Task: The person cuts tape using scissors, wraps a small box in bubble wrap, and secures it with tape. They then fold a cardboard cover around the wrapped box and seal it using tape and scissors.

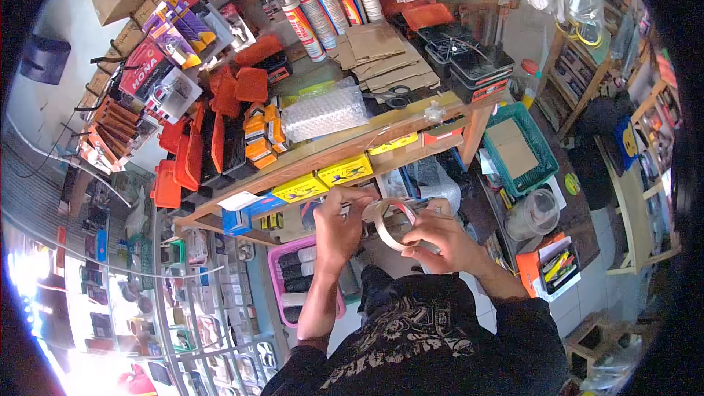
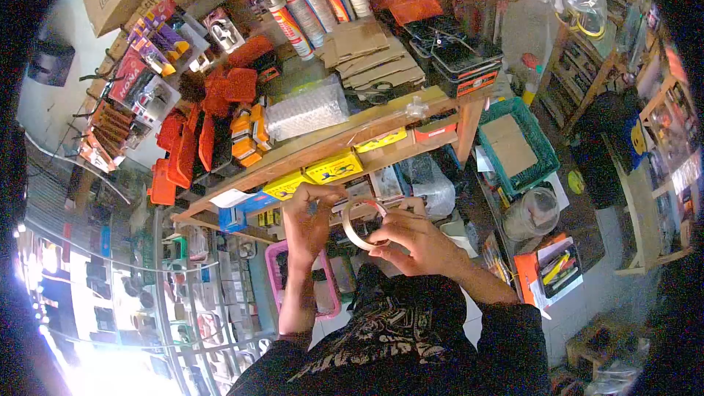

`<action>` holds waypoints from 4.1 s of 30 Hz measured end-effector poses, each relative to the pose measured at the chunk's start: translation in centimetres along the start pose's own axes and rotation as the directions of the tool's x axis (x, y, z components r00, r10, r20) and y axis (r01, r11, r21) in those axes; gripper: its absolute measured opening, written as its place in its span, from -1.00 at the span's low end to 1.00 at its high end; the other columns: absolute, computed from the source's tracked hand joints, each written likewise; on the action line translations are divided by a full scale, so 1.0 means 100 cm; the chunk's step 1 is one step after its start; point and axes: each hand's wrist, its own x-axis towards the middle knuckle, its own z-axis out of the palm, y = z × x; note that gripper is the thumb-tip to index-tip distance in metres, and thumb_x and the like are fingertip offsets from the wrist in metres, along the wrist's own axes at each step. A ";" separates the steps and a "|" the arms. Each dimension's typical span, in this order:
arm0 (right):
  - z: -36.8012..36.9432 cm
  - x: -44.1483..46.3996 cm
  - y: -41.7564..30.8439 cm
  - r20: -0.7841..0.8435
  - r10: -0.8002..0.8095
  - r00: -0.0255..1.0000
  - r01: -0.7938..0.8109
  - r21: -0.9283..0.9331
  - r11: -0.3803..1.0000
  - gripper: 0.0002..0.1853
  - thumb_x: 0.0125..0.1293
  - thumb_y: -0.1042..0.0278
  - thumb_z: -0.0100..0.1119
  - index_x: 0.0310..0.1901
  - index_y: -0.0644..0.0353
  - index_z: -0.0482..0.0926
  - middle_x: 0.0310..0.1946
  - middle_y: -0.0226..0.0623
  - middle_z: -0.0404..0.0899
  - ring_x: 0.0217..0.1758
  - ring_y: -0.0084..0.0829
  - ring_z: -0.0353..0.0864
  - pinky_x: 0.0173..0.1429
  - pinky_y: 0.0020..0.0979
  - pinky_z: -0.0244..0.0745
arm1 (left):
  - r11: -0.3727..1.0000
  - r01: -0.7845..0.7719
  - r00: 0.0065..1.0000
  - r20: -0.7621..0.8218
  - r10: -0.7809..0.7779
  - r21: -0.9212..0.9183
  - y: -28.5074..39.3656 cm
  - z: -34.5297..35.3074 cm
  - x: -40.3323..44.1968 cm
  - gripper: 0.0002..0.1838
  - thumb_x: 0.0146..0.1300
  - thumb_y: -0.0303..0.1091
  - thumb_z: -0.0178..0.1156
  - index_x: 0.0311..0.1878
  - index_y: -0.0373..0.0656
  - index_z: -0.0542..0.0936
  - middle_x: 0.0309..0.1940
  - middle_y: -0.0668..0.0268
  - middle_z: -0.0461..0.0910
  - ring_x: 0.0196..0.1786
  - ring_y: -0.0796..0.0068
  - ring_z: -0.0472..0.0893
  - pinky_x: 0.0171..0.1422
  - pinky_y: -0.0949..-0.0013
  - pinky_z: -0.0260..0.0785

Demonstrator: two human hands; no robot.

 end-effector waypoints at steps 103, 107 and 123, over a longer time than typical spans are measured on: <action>-0.100 0.076 -0.034 0.362 -0.085 0.928 0.174 -0.221 0.960 -0.30 -0.22 -0.01 0.64 -0.06 0.16 0.53 -0.18 -0.27 0.45 -0.15 -0.18 0.54 -0.06 -0.26 0.45 | 0.847 -0.448 0.728 0.666 0.161 0.285 0.081 -0.091 0.041 0.26 -0.31 -0.16 0.71 0.38 -0.29 0.05 0.18 -0.09 0.45 0.21 -0.15 0.50 0.33 0.03 0.34; -0.099 0.083 -0.042 0.477 -0.028 0.879 0.131 -0.186 0.974 -0.22 -0.12 -0.17 0.59 0.05 0.19 0.52 0.03 -0.14 0.47 0.12 -0.06 0.53 0.12 -0.14 0.46 | 0.821 -0.492 0.712 0.676 0.188 0.289 0.092 -0.092 0.037 0.28 -0.30 -0.17 0.71 0.41 -0.29 0.03 0.17 -0.06 0.47 0.20 -0.16 0.50 0.33 0.04 0.34; -0.087 0.100 -0.048 0.540 -0.027 0.841 0.144 -0.174 0.974 -0.25 -0.11 -0.22 0.56 0.03 0.14 0.58 -0.02 -0.17 0.59 -0.02 -0.10 0.62 0.06 -0.13 0.48 | 0.862 -0.437 0.672 0.730 0.122 0.258 0.101 -0.097 0.031 0.42 -0.39 -0.12 0.70 0.49 -0.27 -0.06 0.44 -0.07 0.22 0.06 -0.24 0.58 0.21 -0.05 0.49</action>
